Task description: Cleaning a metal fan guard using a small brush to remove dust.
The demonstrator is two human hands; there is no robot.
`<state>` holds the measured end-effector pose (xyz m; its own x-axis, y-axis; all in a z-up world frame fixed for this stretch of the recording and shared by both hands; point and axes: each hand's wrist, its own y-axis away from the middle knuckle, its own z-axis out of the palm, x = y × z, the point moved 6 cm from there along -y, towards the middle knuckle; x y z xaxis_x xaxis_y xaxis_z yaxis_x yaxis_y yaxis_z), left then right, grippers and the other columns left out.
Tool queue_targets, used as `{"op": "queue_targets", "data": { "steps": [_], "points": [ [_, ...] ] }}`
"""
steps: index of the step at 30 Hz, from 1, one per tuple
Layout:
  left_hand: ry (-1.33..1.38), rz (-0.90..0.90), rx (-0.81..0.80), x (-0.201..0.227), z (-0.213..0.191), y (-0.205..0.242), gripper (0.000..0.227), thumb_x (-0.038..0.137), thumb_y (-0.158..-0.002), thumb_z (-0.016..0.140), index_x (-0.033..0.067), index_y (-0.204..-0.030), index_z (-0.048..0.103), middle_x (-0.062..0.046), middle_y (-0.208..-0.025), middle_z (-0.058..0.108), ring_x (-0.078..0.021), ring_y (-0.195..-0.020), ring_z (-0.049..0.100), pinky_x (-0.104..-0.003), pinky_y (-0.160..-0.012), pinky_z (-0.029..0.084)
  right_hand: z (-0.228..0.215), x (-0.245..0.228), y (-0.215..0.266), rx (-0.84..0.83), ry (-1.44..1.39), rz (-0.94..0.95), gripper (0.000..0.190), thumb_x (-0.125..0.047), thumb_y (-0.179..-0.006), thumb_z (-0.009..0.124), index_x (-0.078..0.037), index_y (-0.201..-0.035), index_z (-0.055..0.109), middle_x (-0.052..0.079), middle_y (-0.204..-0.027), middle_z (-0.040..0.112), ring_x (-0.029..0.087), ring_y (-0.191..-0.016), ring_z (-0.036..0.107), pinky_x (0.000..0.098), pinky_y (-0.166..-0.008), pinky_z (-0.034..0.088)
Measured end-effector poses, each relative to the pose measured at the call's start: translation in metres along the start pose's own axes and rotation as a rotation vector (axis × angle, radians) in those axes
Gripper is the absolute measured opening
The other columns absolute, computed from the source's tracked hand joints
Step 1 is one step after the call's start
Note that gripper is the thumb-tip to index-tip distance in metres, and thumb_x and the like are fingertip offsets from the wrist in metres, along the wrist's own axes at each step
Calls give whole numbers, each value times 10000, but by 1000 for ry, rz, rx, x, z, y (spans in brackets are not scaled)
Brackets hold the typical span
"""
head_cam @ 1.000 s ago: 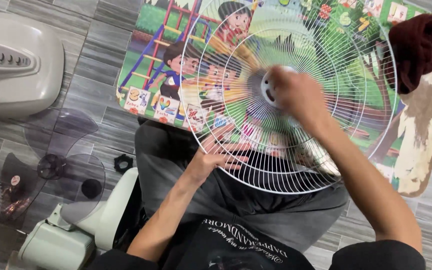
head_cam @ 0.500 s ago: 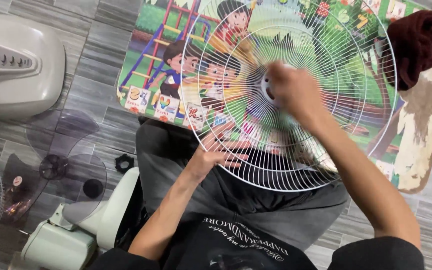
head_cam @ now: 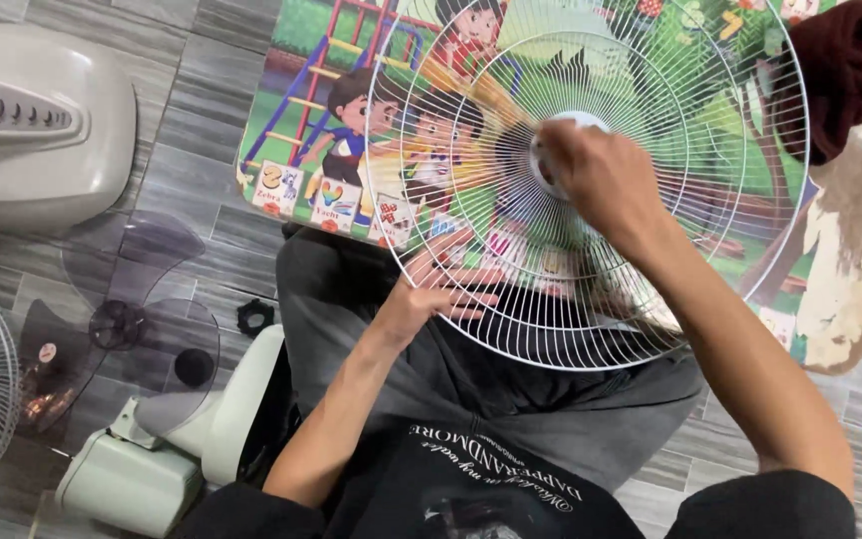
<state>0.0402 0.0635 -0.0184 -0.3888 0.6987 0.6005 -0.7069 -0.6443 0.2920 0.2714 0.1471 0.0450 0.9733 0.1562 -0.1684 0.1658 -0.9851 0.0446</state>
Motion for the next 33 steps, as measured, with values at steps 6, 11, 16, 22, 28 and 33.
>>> {"op": "queue_targets", "data": {
  "steps": [6,11,16,22,28,33],
  "points": [
    [3,-8,4,-6,-6,2,941,-117,-670,524,149,-1556,347,-333,-1236,655,-431,-1055,707,-521,-833,625,-17,-25,45,-77,-13,-100,367,-240,-1022,520,-150,-1362,626,265,-864,719,503,-772,701,631,-698,549],
    [42,62,5,-9,-7,0,918,-156,-712,531,110,-1570,341,-322,-1334,620,-461,-1118,673,-586,-834,618,-9,-2,55,-105,4,-156,248,-283,-1001,532,-245,-1176,703,171,-983,758,477,-791,713,618,-686,568],
    [33,56,-6,-13,-2,0,908,-158,-705,534,113,-1551,348,-323,-1319,625,-459,-1115,675,-580,-834,619,-14,-9,11,116,85,-147,221,-280,-1070,548,-273,-1254,670,159,-852,706,464,-671,696,586,-607,566],
    [37,55,-23,-13,-2,-1,890,-161,-695,539,119,-1520,359,-325,-1295,634,-456,-1110,678,-569,-835,622,-29,-17,75,-113,-70,-173,173,-244,-992,567,-221,-1104,697,186,-740,700,484,-668,683,619,-600,550],
    [26,60,-37,-13,3,2,872,-165,-684,544,125,-1488,371,-327,-1271,643,-454,-1105,681,-558,-836,624,-24,-21,54,-12,70,-157,152,-312,-1044,561,-283,-1117,692,101,-734,682,396,-651,697,532,-600,573],
    [24,76,-37,-7,1,6,859,-167,-676,547,129,-1465,380,-328,-1253,650,-452,-1101,684,-550,-836,625,-30,-34,58,101,90,-184,167,-322,-1063,583,-306,-1178,704,95,-719,659,389,-628,690,518,-548,554]
  ]
}}
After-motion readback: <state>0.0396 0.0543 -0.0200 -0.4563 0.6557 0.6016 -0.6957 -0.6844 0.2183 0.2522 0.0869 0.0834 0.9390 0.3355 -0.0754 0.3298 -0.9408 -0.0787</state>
